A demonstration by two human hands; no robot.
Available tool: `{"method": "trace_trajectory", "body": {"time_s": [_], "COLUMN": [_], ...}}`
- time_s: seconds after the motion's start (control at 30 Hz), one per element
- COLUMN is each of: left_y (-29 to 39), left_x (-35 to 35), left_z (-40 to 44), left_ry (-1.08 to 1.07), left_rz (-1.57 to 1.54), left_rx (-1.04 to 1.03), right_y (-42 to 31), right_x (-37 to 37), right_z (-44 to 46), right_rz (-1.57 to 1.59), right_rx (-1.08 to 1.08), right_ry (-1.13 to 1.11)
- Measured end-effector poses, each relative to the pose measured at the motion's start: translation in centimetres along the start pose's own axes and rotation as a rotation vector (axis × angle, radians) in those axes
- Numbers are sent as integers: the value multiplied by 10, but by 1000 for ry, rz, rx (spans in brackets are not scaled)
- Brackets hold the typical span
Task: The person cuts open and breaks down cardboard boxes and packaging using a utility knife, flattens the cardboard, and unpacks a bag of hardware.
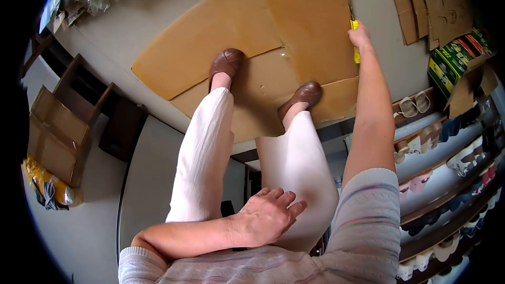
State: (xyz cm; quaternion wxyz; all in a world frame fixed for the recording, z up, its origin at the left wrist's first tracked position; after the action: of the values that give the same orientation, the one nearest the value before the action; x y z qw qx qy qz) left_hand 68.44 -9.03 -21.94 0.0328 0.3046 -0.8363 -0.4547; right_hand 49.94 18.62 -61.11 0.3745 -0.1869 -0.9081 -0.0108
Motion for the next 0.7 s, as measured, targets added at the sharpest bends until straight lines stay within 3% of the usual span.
{"method": "trace_trajectory", "body": {"time_s": [0.13, 0.33, 0.43, 0.63, 0.7], "left_y": [0, 0, -3, -17, -22], "left_x": [-2, -14, -22, -38, -39], "left_z": [1, 1, -3, -12, -13], "left_ry": [-3, -47, -77, -111, -137], "left_rz": [9, 44, 71, 161, 191], "left_rx": [-8, -6, 5, 35, 56], "right_y": [-6, -7, -11, -10, -14], "right_x": [2, 5, 7, 21, 26], "right_z": [-2, -3, -18, -46, -63], "right_rz": [263, 241, 362, 344, 477], "right_rx": [-110, -141, -267, -120, -14], "right_ry": [-209, -215, -205, -297, -219]}}
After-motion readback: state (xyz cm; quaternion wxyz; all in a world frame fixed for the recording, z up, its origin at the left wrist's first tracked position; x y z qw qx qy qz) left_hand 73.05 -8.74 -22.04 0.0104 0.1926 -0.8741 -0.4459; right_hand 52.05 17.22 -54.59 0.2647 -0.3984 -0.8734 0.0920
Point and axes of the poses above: each hand's wrist, its own z-axis towards the middle knuckle, its own x-axis out of the back of the hand, y = z × x, the point moved 3 cm from there along z, towards the middle knuckle, and after that the axes turned 1 degree about y, right-handed, at the moved point
